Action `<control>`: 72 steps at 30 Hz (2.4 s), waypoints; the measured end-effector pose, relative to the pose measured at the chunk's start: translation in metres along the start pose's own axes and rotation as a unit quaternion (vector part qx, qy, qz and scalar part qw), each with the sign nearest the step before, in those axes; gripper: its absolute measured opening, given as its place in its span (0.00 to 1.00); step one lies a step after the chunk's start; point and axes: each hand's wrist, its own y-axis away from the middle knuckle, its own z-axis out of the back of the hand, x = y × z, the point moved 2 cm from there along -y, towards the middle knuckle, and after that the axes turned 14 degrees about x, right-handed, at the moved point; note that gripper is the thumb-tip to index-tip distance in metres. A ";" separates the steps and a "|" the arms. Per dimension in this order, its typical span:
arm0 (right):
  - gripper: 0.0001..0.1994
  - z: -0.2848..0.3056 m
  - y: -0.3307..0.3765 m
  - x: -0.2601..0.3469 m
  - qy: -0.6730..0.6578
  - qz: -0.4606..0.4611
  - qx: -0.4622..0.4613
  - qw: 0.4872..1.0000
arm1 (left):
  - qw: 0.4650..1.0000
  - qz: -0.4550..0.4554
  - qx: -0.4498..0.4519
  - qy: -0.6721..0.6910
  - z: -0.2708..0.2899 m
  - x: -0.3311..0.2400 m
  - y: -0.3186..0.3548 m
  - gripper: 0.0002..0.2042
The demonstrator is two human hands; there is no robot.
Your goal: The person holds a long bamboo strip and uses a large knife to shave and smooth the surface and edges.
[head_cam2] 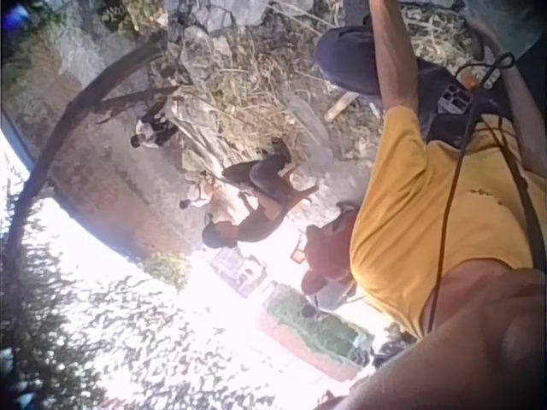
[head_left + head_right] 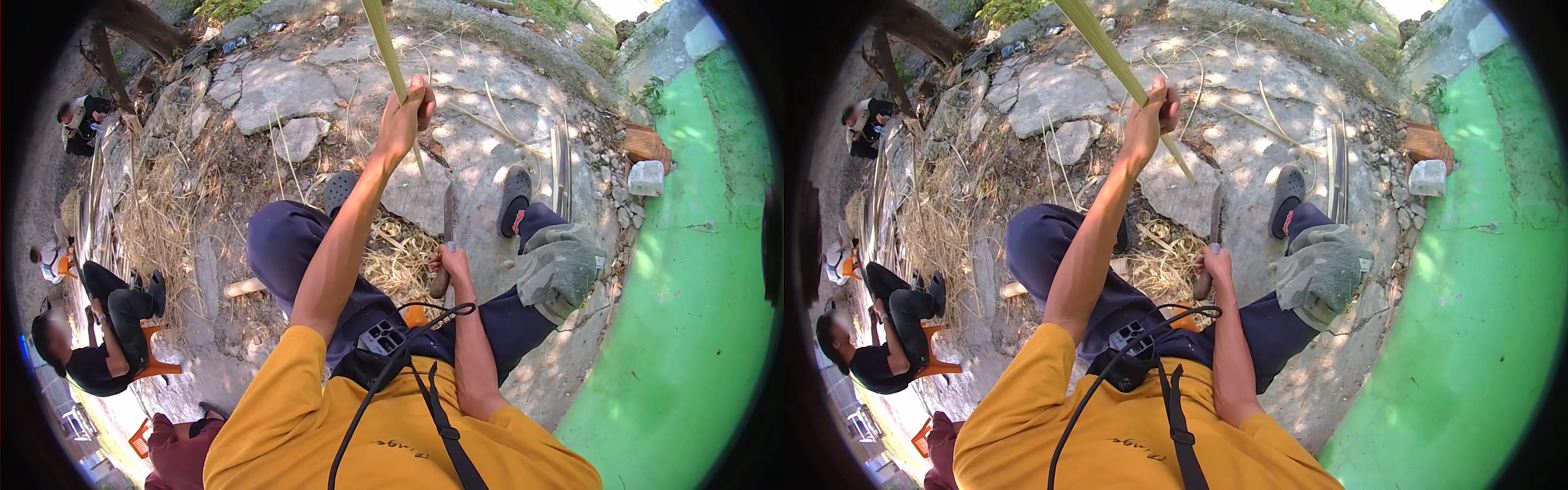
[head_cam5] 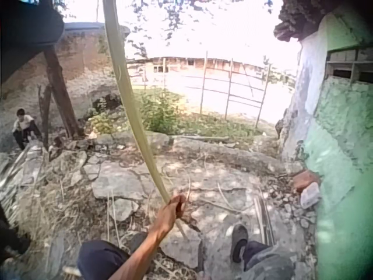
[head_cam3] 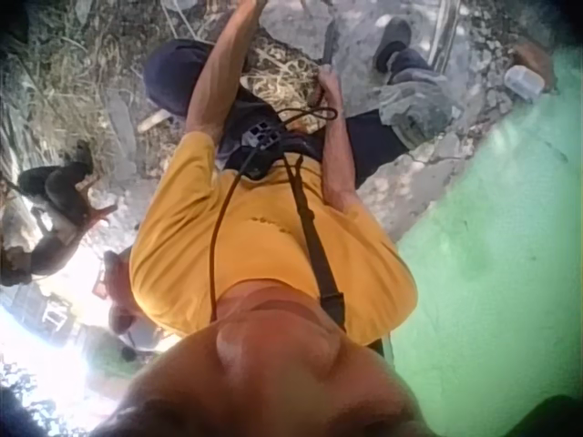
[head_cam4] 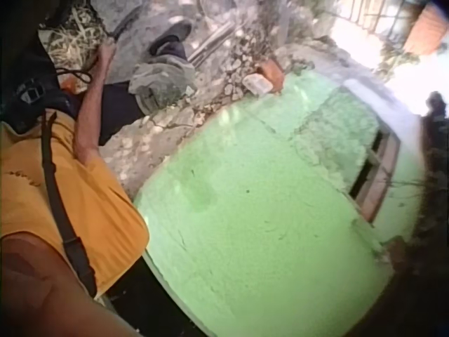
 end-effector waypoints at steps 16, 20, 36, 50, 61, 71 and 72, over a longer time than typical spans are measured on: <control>0.08 -0.084 0.087 0.148 -0.178 0.234 0.149 0.944 | 0.991 -0.102 -0.066 0.062 -0.004 0.016 -0.002 0.26; 0.09 -0.102 0.097 0.161 -0.130 0.234 0.181 0.947 | 0.988 -0.125 -0.058 0.071 -0.013 0.013 0.001 0.26; 0.06 -0.117 0.111 0.165 -0.065 0.292 0.168 0.939 | 0.971 -0.155 -0.127 0.126 -0.018 0.012 0.024 0.28; 0.11 -0.117 0.096 0.177 -0.056 0.329 0.081 0.939 | 0.979 -0.162 -0.057 0.113 -0.025 0.010 0.031 0.29; 0.10 -0.086 0.095 0.162 -0.069 0.307 0.089 0.945 | 0.976 -0.112 -0.063 0.176 -0.039 0.029 0.036 0.28; 0.09 -0.119 0.134 0.176 -0.059 0.389 0.099 0.914 | 0.984 -0.152 -0.058 0.075 -0.047 -0.033 0.055 0.28; 0.11 -0.120 0.129 0.173 -0.061 0.384 0.091 0.917 | 0.983 -0.148 -0.077 0.070 -0.044 -0.023 0.057 0.28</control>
